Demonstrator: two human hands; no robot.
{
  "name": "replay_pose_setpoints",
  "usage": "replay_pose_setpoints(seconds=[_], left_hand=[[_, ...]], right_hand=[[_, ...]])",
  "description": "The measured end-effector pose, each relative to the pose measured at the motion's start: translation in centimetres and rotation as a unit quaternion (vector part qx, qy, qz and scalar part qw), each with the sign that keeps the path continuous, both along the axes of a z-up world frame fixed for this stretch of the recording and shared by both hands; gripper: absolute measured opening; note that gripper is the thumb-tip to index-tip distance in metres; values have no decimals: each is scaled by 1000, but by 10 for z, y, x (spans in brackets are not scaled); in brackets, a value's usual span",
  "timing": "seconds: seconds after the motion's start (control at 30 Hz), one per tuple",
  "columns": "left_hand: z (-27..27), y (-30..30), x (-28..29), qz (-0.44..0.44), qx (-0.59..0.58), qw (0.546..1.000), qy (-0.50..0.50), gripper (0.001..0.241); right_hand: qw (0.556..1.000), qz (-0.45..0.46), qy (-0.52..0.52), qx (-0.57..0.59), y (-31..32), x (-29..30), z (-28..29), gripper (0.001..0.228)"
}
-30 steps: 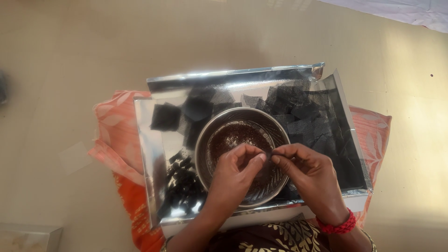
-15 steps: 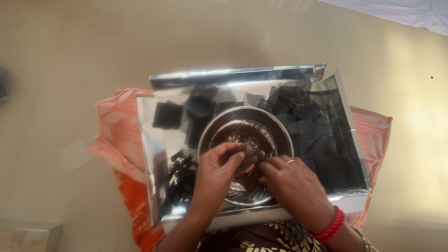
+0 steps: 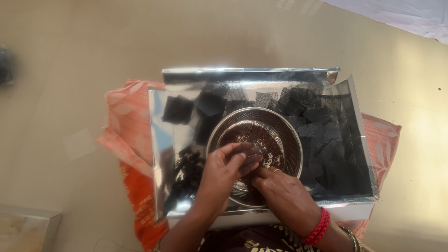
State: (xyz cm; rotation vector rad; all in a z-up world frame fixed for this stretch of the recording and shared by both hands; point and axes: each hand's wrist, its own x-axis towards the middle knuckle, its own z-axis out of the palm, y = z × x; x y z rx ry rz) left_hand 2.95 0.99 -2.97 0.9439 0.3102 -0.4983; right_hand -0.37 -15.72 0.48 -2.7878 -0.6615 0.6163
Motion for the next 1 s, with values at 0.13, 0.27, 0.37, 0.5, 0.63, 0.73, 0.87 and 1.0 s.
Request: replay_pose_setpoints(seconds=[0.13, 0.27, 0.37, 0.5, 0.63, 0.73, 0.87, 1.0], left_hand=[[-3, 2, 0, -13, 9, 1000, 5, 29], [-8, -1, 1, -30, 8, 999, 14, 31], [-11, -6, -1, -46, -4, 999, 15, 31], [-9, -11, -5, -76, -35, 996, 30, 29], [-18, -16, -10, -92, -79, 992, 32, 26], [-20, -15, -11, -92, -99, 991, 23, 26], [-22, -15, -10, -91, -115, 989, 28, 27], [-23, -16, -11, -86, -124, 988, 22, 26]], right_hand=[[999, -41, 28, 16, -8, 8, 0, 22], [980, -115, 54, 154, -21, 20, 18, 14], [969, -153, 75, 181, -28, 26, 32, 20], [891, -306, 153, 297, -32, 28, 41, 15], [845, -366, 163, 355, -24, 29, 38, 17], [850, -384, 160, 322, -18, 30, 38, 16], [868, -354, 146, 315, -21, 26, 34, 19], [911, -310, 49, 267, -14, 22, 37, 16]])
